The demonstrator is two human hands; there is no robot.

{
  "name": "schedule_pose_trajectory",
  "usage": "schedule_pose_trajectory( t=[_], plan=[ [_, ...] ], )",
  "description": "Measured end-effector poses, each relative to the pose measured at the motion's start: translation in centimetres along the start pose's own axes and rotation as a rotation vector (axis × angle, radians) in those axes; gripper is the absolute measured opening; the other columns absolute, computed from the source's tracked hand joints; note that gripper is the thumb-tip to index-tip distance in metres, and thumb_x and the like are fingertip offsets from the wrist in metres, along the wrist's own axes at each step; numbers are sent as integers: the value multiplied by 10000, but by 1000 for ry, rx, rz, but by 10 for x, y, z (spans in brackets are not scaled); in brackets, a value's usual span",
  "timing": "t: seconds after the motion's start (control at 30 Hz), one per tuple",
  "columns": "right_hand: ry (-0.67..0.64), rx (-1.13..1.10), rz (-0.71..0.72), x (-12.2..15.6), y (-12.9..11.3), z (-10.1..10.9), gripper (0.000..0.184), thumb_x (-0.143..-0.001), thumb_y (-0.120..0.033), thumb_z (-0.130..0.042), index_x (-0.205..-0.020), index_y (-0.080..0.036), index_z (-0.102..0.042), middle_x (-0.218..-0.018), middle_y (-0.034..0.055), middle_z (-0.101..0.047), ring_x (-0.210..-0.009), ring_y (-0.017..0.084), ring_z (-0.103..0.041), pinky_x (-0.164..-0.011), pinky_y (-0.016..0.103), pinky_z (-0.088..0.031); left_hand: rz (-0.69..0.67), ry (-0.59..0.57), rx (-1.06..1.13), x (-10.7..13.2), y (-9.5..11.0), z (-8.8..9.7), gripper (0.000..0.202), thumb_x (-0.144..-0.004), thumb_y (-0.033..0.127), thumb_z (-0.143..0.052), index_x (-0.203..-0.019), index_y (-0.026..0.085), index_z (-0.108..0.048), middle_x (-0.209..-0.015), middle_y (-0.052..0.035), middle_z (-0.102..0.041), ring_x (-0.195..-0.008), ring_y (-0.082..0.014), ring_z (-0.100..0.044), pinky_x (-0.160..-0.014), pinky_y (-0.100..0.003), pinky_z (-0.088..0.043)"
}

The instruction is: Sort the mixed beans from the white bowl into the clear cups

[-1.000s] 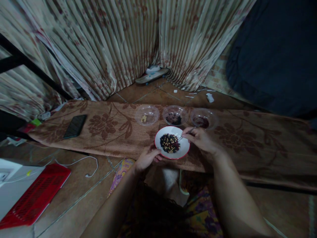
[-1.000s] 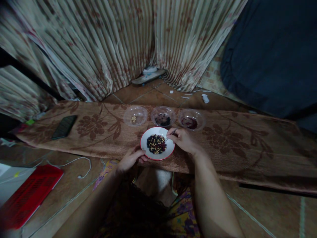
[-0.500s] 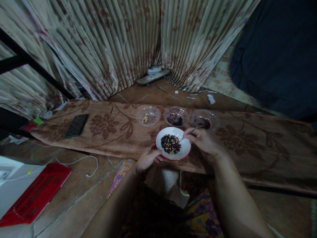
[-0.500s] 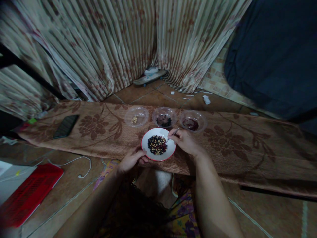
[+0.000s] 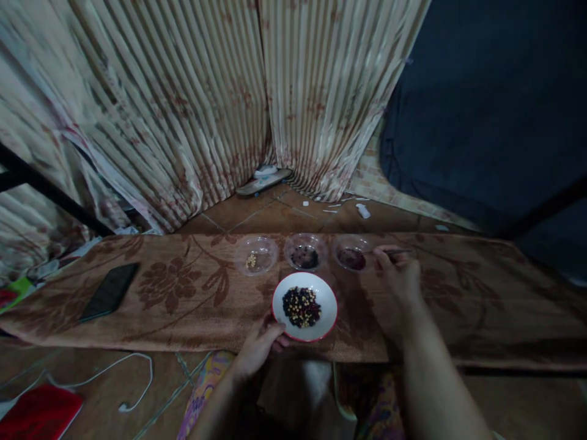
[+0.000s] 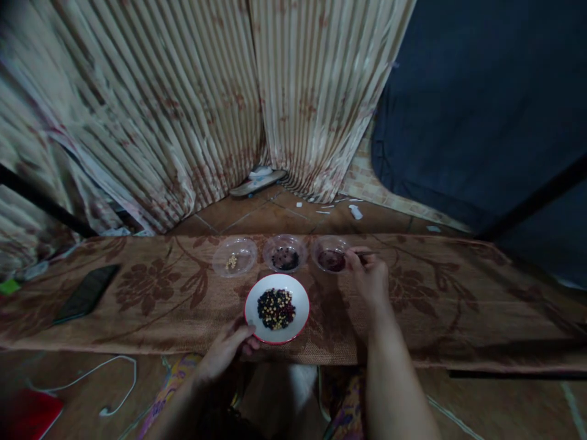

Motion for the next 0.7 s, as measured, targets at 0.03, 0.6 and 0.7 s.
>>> schedule_pose_trajectory(
  t=[0.03,0.6,0.7],
  plan=[
    [22,5,-2,-1,4,0,322,-800,-497,-600,-810,-177,-634,-611,15,-600,-531,162,-538,-497,279,-442,-4,2,-5,0,1,0,362,-758,369,-633,-1018,119,-599,-643,-16,-652,-579,-141,-606,-523,-223,-443],
    [-936,123,52,80,-55,-103,237,-862,-391,-554,-887,-209,-704,-732,9,-696,-581,155,-583,-530,260,-419,-5,-28,10,-1,-3,-3,313,-746,321,-611,-986,123,-580,-675,-19,-643,-575,-123,-604,-514,-205,-441],
    [-966,-9,74,87,-70,-109,228,-847,-372,-583,-893,-199,-725,-866,33,-731,-741,179,-645,-666,277,-481,-9,-25,15,-1,-3,-3,308,-744,318,-617,-982,125,-579,-675,-15,-644,-575,-118,-603,-517,-199,-444]
  ],
)
Point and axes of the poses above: each hand's wrist, its own x-axis away from the middle knuckle, its own z-axis out of the back of the hand, y = z × x, the point moved 5 cm from there along -x, towards the middle knuckle
